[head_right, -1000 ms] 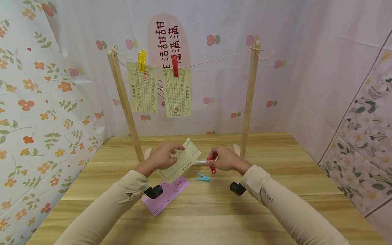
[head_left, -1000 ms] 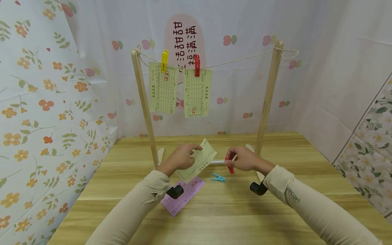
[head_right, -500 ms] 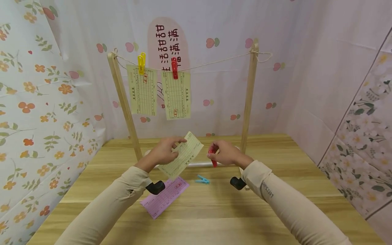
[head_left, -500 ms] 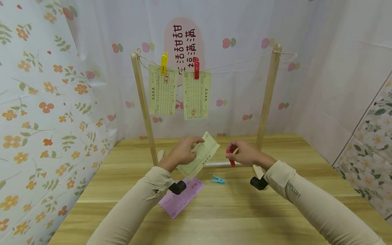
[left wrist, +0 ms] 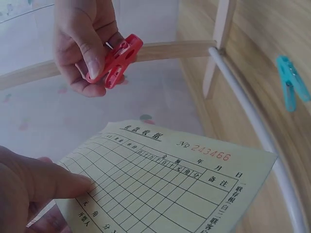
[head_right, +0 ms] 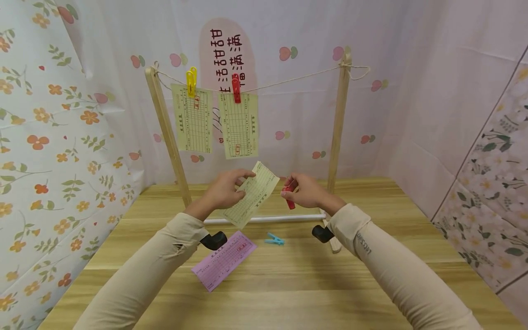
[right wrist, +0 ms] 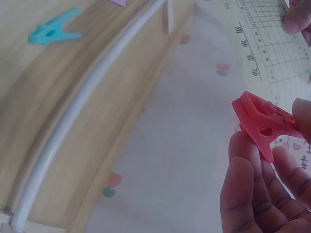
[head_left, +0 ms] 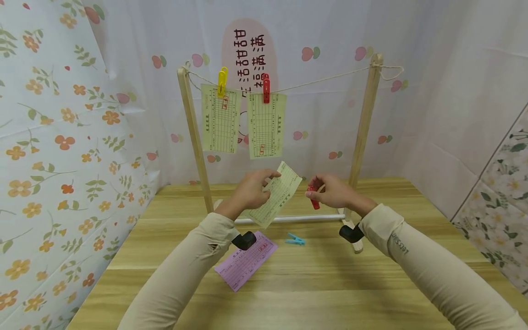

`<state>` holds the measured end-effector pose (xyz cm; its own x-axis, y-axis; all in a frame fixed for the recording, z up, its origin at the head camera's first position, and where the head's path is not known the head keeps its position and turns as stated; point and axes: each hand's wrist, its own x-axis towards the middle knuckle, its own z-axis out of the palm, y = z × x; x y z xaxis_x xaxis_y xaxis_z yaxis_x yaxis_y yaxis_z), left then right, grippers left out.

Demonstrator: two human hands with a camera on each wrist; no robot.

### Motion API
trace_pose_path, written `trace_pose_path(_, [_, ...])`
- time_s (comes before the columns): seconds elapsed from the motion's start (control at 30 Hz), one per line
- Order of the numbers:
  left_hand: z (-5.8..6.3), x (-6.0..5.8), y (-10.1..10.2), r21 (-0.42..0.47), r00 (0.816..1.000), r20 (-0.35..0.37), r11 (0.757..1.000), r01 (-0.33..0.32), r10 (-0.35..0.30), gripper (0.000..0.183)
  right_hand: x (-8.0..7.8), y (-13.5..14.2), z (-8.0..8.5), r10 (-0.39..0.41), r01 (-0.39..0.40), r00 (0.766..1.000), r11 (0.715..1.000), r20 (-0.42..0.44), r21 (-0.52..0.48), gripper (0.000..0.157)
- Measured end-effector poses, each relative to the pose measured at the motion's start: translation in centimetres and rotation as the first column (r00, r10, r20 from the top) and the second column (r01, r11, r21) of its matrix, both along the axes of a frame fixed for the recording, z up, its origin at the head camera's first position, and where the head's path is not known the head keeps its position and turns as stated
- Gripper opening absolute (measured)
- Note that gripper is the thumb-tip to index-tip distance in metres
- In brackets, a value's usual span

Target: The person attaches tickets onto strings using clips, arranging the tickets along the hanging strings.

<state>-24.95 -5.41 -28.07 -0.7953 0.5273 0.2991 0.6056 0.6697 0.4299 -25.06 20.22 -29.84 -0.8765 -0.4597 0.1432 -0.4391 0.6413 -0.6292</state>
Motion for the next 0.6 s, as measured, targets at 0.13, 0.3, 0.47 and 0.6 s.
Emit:
trace_pose_path(0.13, [0.9,0.0,0.3,0.011,1.0,0.006,1.0,-0.003,0.003,0.051,-0.2,0.2,0.6,-0.035,0.035,0.999,0.999,0.007,0.015,0.029])
trace_pose_path(0.3, [1.8,-0.1,0.6,0.034,1.0,-0.001,0.999,-0.003,0.003,0.051,-0.2,0.2,1.4,-0.062,0.062,0.998,0.998,-0.014,0.023,0.032])
trace_pose_path(0.47, [2.6,-0.1,0.9,0.031,1.0,-0.02,0.999,-0.014,0.015,0.051,-0.2,0.2,2.3,-0.071,0.072,0.997,0.997,-0.04,0.001,0.032])
trace_pose_path(0.6, [3.1,-0.1,1.1,0.041,1.0,-0.007,0.999,-0.02,0.021,0.052,-0.2,0.3,2.9,-0.078,0.078,0.995,0.997,-0.056,-0.003,0.032])
